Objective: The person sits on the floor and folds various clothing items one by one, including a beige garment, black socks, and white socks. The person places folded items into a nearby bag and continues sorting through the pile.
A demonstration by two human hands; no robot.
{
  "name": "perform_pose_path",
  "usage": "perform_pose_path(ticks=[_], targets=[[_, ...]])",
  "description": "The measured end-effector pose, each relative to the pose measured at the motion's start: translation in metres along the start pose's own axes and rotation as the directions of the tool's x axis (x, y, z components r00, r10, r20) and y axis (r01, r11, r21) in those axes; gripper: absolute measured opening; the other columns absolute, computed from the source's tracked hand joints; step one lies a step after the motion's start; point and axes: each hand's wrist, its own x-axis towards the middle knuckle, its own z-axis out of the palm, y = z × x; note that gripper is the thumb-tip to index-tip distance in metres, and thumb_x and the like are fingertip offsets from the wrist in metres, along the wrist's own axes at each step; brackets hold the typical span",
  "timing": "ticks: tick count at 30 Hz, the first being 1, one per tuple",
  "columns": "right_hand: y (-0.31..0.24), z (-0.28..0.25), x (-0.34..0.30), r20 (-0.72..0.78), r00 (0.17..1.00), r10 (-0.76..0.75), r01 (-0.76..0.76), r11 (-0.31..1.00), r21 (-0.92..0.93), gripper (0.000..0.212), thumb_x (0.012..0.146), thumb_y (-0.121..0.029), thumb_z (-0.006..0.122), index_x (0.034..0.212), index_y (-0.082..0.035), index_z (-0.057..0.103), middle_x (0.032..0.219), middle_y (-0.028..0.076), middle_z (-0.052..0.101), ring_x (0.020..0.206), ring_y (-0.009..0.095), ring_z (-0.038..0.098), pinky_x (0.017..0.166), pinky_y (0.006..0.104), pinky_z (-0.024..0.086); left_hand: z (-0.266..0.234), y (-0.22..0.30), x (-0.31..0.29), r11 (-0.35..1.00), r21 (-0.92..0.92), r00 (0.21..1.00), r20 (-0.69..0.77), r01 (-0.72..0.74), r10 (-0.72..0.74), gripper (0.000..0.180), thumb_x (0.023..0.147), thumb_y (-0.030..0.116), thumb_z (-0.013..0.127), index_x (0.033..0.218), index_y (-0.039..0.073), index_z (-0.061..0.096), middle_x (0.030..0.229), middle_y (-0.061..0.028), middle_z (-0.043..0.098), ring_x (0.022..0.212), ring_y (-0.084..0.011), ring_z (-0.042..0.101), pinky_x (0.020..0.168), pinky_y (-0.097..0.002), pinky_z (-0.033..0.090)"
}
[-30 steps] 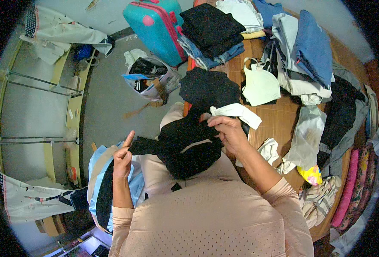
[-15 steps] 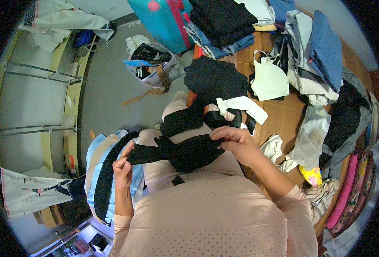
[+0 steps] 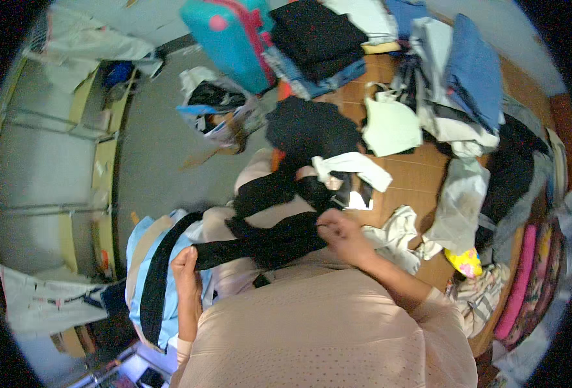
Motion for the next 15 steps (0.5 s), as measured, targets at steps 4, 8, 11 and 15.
perform_pose_path(ticks=[4, 8, 11, 15], targets=[[0.07, 0.003, 0.032, -0.022, 0.926, -0.378, 0.339, 0.854, -0.396, 0.013, 0.085, -0.012, 0.06, 0.094, -0.004, 0.054, 0.076, 0.012, 0.058, 0.068, 0.025, 0.057, 0.062, 0.0342, 0.046, -0.017, -0.049, 0.028, 0.865, 0.496, 0.992, 0.126, -0.074, 0.013, 0.012, 0.084, 0.013, 0.066, 0.086, 0.001, 0.067, 0.074, -0.0045, 0.065, 0.063, -0.0126, 0.056, 0.062, -0.0269, 0.043], [0.054, -0.008, 0.032, -0.037, 0.975, -0.219, 0.188, 0.903, -0.386, 0.019, 0.082, -0.014, 0.064, 0.095, -0.004, 0.055, 0.077, 0.015, 0.062, 0.065, 0.028, 0.06, 0.061, 0.0368, 0.047, 0.009, -0.043, 0.038, 0.523, 0.759, 0.914, 0.243, -0.388, 0.326, 0.023, 0.077, 0.009, 0.068, 0.099, 0.003, 0.064, 0.084, -0.0108, 0.064, 0.072, -0.0244, 0.058, 0.074, -0.0357, 0.043], [0.06, -0.04, 0.054, -0.247, 0.911, -0.33, 0.243, 0.913, -0.327, 0.027, 0.08, -0.015, 0.067, 0.101, -0.001, 0.056, 0.073, 0.012, 0.06, 0.066, 0.024, 0.058, 0.06, 0.0335, 0.047, 0.056, -0.011, 0.032, 0.43, 0.707, 0.818, 0.397, -0.561, 0.416, 0.038, 0.075, 0.012, 0.067, 0.112, 0.005, 0.059, 0.101, -0.013, 0.062, 0.096, -0.0309, 0.057, 0.09, -0.0414, 0.04], [0.054, -0.113, 0.105, -0.376, 0.742, -0.555, -0.055, 0.509, -0.859, 0.054, 0.075, -0.014, 0.067, 0.124, -0.007, 0.045, 0.127, 0.018, 0.041, 0.117, 0.038, 0.039, 0.095, 0.0473, 0.036, 0.122, -0.022, 0.026, 0.351, 0.396, 0.514, 0.773, -0.848, 0.371, 0.041, 0.076, 0.015, 0.066, 0.116, 0.008, 0.058, 0.118, -0.0138, 0.056, 0.114, -0.0317, 0.05, 0.099, -0.047, 0.035]])
